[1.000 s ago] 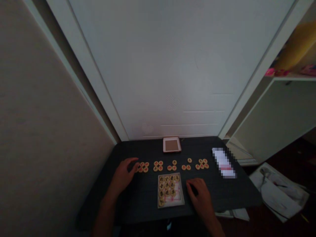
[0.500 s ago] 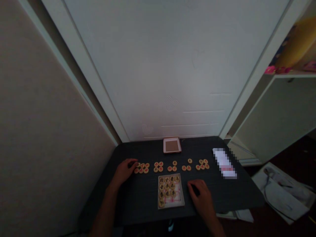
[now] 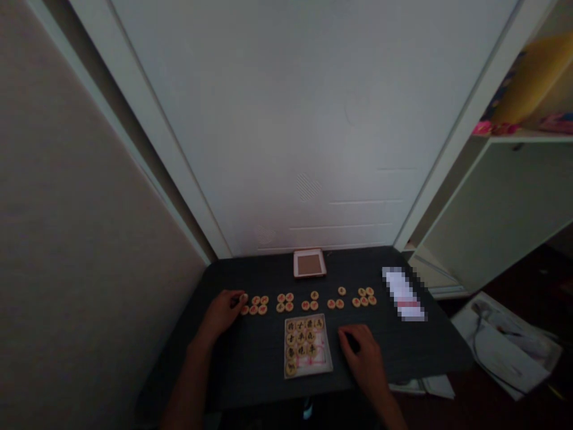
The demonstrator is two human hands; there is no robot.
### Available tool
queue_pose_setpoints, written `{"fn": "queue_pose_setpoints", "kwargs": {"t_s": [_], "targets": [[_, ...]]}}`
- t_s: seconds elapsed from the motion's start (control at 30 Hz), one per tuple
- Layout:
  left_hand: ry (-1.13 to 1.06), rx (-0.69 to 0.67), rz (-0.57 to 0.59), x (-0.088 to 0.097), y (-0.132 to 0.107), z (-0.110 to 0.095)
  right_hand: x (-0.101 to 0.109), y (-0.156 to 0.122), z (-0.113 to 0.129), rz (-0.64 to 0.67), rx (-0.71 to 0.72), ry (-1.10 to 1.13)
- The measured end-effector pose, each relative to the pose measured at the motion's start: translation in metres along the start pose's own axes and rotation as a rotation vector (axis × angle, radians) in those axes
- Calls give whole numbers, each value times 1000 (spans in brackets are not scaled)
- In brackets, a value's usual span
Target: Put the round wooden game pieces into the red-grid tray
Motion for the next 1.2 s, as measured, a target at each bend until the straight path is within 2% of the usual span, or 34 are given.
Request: {"fn": "queue_pose_setpoints", "kwargs": {"t_s": [0.23,0.33,0.43,0.57,0.7,0.83,0.93,1.1,1.2], "targets": [[-28,29,-12,8,2,-5,-1,-1,-2,5,-16,10],[-99,33,-38,20,-11,-26,-1,-2,-3,2,-18,17],[-423,39,-41,24,-37,-59,-2,-2,-4,7,-26,36],[-641,10,122,0,-78,-110,-3,-4,6,19,-47,112],[-802,-63,311,-33,-108,-155,-14,-5,30,116,-40,249],[-871,-131,372,-43,-122,-186,-27,-1,49,157,-64,384],[-901,-143,373,-43,-126,-192,-34,3,47,137,-147,464],[-942,-90,376,-44,-128,-186,-47,0,29,186,-338,628],[-882,-117,382,-44,-127,-184,-51,-3,21,197,-411,721]]}}
Point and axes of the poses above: each hand's wrist, its own y-axis towards the middle knuckle, its own x-axis out of the back of the hand, z = x × y, the point moved 5 cm from there along y, towards the middle knuckle, and after that the axes turned 11 degrees about y, right-handed, at the moved point
